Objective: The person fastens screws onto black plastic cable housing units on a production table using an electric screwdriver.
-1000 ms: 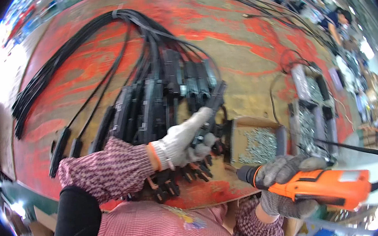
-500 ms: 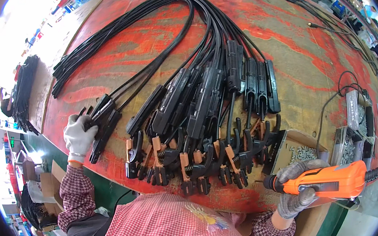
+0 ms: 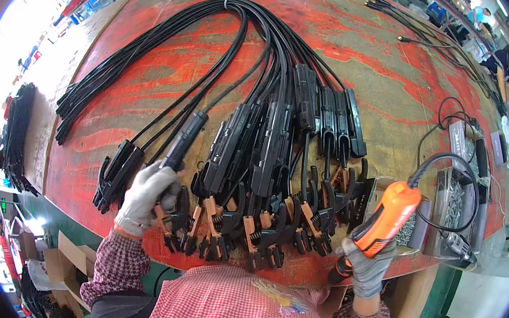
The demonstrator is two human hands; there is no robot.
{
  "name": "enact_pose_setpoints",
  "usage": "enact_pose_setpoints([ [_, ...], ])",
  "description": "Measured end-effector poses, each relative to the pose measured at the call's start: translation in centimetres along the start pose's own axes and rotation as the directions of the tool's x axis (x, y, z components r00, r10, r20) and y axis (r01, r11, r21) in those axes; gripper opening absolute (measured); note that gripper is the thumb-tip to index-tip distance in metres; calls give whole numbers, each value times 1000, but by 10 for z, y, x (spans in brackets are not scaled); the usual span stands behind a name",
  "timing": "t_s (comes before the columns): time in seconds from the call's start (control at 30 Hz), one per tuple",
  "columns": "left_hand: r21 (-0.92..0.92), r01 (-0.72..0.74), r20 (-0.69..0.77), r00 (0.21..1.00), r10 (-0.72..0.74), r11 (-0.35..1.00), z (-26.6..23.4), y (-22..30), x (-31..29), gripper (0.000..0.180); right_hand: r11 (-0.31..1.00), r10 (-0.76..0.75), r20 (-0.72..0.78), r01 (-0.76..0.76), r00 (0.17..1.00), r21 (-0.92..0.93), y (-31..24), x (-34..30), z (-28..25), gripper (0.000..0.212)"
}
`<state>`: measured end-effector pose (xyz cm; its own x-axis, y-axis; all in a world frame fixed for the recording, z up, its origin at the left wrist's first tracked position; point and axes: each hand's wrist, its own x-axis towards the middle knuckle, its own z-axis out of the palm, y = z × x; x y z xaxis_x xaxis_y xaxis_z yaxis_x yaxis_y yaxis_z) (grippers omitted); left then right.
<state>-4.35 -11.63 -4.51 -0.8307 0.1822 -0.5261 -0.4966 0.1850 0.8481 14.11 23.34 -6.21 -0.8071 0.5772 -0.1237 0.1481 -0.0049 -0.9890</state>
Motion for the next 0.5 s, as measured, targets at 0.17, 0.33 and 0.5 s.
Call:
enact_pose_setpoints([
  [0.17, 326, -280, 84, 960, 268, 903, 49, 80, -46, 41, 987, -151, 183, 137, 971, 90, -100, 38, 35, 20],
  [0.33, 556, -641, 233, 732, 640, 530, 83, 99, -48, 49, 983, -131, 451, 58, 883, 173, -126, 94, 125, 50],
  [0.5, 475, -765, 374, 623, 687, 435, 87, 87, -26, 74, 964, -164, 589, 2, 791, 266, -144, 119, 141, 44],
])
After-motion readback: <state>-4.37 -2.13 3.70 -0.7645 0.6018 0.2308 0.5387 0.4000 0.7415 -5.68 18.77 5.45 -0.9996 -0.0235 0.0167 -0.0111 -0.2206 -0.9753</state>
